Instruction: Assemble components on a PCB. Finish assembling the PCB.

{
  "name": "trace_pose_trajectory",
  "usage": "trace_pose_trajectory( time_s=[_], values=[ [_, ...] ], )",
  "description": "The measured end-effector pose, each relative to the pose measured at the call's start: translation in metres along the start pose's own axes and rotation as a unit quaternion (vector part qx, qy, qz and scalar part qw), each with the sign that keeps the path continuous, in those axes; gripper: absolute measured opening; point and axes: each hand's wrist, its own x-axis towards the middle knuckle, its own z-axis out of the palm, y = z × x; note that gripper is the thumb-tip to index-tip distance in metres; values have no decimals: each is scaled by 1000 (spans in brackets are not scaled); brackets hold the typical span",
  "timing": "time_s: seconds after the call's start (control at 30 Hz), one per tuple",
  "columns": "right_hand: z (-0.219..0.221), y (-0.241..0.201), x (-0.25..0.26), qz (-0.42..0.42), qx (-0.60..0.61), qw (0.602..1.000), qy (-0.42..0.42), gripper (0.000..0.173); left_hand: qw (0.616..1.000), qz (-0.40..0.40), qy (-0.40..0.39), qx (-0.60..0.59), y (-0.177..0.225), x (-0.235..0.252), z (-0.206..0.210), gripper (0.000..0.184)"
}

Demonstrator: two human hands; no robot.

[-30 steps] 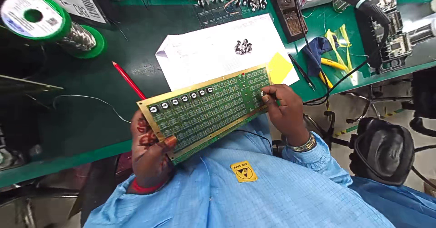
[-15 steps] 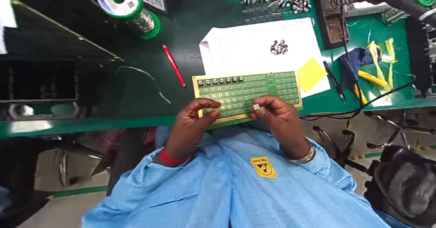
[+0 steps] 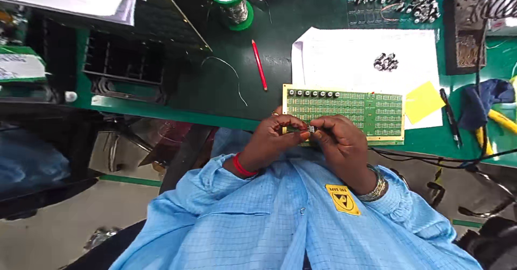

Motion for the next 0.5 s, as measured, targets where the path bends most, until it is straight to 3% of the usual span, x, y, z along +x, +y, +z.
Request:
trace_pose_trajectory(
  time_s=[0.27,0.5],
  values=[
    [7,2,3,-90,-128,988,13,16,1000,4,1,5,-3,0,-4,9],
    [11,0,2,-104,-177,979,17,14,999,6,1,33,-8,1,-7,14]
  ],
)
